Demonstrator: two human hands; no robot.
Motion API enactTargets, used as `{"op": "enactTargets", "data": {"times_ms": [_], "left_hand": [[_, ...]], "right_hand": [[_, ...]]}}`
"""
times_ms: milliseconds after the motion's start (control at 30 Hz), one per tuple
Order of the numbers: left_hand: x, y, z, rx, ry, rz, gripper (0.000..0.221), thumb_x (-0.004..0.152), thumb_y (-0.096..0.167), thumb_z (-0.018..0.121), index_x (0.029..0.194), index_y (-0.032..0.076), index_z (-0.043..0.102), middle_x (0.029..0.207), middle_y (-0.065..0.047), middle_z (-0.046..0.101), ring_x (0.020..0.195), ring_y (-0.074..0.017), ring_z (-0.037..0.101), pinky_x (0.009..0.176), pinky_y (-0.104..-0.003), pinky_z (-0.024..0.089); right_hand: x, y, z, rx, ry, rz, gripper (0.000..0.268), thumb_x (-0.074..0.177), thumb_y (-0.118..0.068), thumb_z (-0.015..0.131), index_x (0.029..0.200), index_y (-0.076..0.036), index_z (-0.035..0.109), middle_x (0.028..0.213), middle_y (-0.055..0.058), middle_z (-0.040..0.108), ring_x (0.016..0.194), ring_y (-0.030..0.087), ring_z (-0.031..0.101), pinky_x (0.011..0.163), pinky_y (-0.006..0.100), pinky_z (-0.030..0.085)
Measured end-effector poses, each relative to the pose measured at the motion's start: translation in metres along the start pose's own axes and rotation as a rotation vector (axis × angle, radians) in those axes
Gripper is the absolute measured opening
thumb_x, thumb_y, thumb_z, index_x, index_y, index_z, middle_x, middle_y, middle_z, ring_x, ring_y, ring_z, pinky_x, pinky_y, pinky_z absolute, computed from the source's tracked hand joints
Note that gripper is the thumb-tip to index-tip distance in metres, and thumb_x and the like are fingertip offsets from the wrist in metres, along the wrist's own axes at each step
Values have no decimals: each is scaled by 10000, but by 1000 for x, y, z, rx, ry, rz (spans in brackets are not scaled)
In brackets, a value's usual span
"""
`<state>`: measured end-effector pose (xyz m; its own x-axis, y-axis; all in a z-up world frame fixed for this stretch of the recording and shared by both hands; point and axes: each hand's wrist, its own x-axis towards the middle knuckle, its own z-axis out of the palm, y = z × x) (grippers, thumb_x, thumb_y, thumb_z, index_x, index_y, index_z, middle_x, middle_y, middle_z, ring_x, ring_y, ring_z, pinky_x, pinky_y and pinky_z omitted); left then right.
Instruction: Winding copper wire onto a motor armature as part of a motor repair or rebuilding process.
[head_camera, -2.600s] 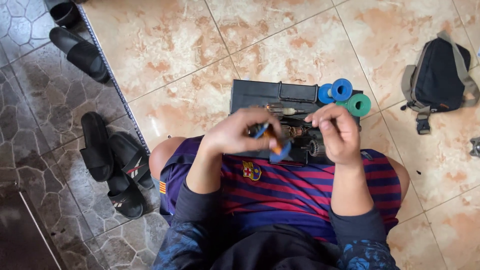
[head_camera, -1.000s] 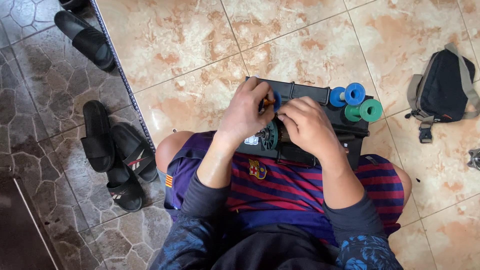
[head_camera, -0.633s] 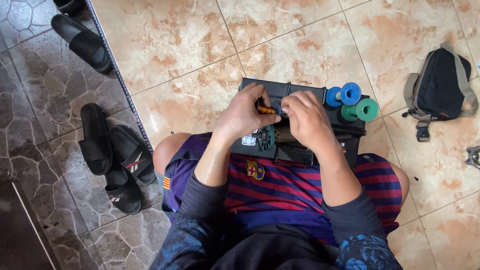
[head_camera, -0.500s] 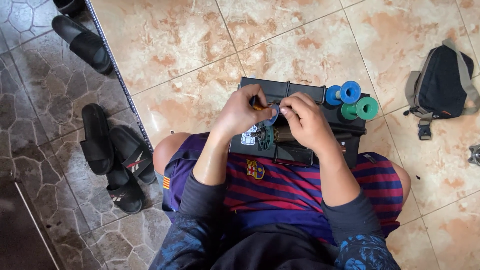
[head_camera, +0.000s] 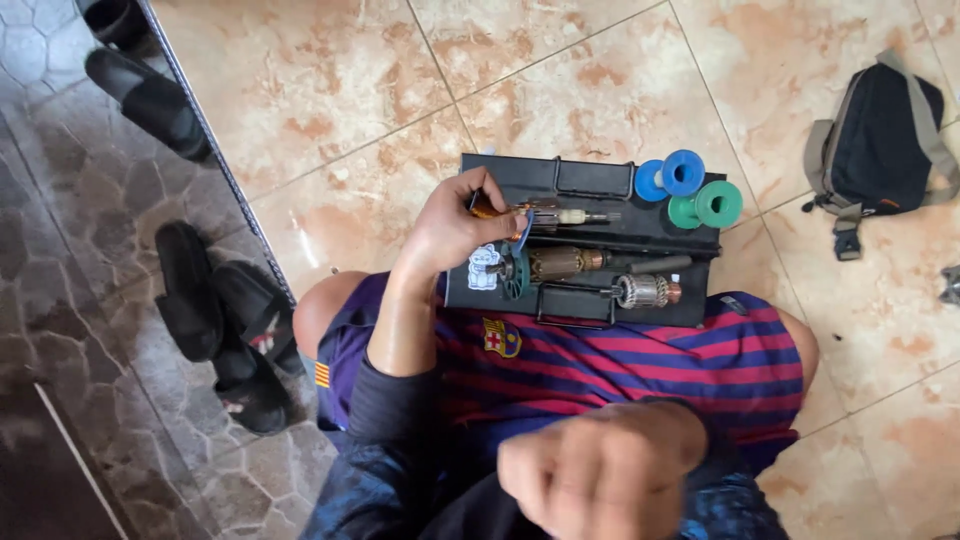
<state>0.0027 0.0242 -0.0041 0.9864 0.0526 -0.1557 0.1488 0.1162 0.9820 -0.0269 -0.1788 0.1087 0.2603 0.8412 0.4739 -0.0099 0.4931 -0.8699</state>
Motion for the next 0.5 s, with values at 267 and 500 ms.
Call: {"op": "enactTargets", "data": {"times_ms": [267,500], "left_hand": [[2,6,1,-22,29,-11,276,768,1,858,784,48,586,689,-37,636,600,-106,563,592,-202,462],[7,-11,-3,18,14,-8,264,748,43,882,811,36,626,685,-65,611,631,-116,549,582,-216,467]], "right_hand": [[3,-12,6,295,-287,-8,200,1080,-63,522,899,-38,604,984,93,604,935,339,572,918,417,521],[-2,-3,4,505,-386,-75,252,1076,-22,446,893,-18,618,944,107,600,901,347,550,907,432,497]]}}
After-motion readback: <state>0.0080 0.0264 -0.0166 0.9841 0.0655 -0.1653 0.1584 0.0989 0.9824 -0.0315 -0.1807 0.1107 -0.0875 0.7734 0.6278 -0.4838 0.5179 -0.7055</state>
